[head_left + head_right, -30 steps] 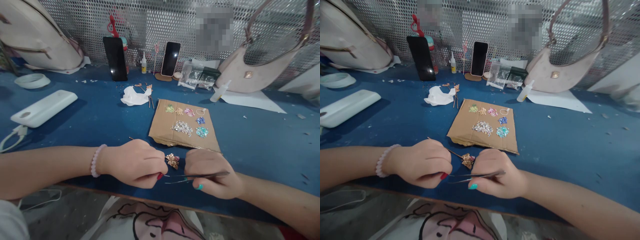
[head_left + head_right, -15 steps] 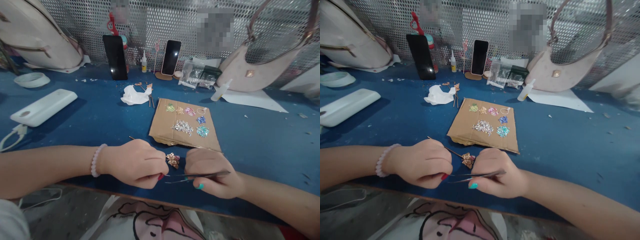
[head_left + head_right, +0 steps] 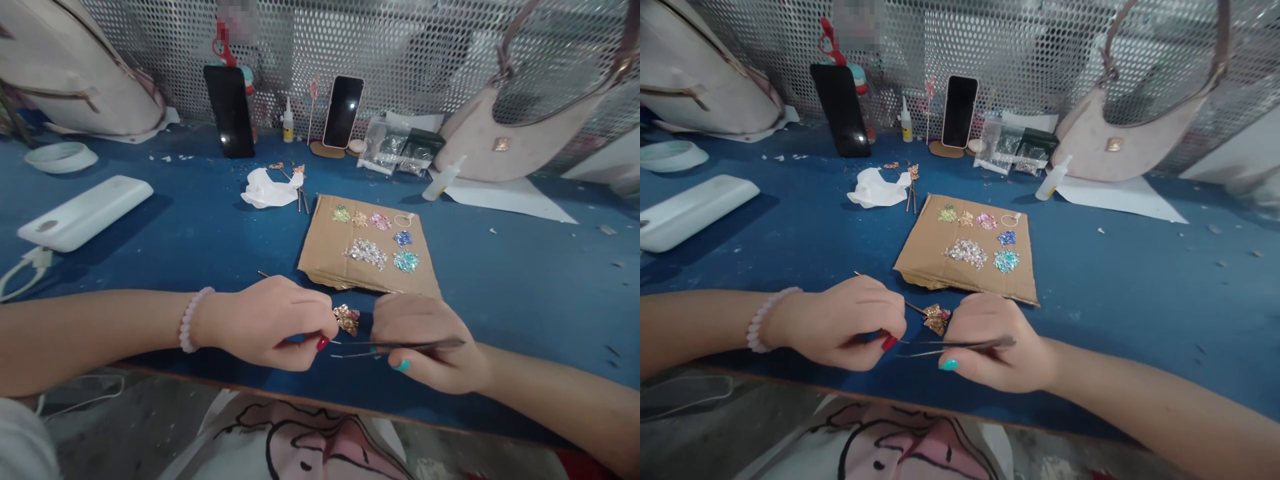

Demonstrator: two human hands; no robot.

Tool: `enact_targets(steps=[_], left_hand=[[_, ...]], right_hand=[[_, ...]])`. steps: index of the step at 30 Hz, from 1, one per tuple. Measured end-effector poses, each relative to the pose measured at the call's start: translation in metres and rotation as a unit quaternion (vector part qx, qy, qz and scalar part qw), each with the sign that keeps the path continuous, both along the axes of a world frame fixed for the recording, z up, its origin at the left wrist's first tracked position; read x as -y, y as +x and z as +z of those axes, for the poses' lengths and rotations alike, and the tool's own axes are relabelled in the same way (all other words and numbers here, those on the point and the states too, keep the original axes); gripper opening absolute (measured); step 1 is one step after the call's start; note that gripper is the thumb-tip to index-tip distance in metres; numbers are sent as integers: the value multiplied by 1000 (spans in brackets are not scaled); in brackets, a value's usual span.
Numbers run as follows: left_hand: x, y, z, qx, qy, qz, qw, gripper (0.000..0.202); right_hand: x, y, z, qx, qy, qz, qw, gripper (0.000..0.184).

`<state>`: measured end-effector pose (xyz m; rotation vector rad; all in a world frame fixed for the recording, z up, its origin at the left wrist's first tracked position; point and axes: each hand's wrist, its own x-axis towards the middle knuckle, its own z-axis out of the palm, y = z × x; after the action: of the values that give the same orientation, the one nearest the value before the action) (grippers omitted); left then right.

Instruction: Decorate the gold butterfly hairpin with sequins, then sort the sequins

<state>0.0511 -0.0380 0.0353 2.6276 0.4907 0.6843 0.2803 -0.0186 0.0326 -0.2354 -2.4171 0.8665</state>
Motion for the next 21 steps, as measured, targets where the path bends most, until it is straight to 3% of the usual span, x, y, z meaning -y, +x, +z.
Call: enact_targets(steps=[16,21], left_hand=[[-2,0,0,10,-56,-5,998,11],[-1,0,-1,18,-41,2,999,9]], right_hand=[[1,1,0,-9,-7,-17,1000,34],[0,3,-1,-16,-15,-29,999,33]])
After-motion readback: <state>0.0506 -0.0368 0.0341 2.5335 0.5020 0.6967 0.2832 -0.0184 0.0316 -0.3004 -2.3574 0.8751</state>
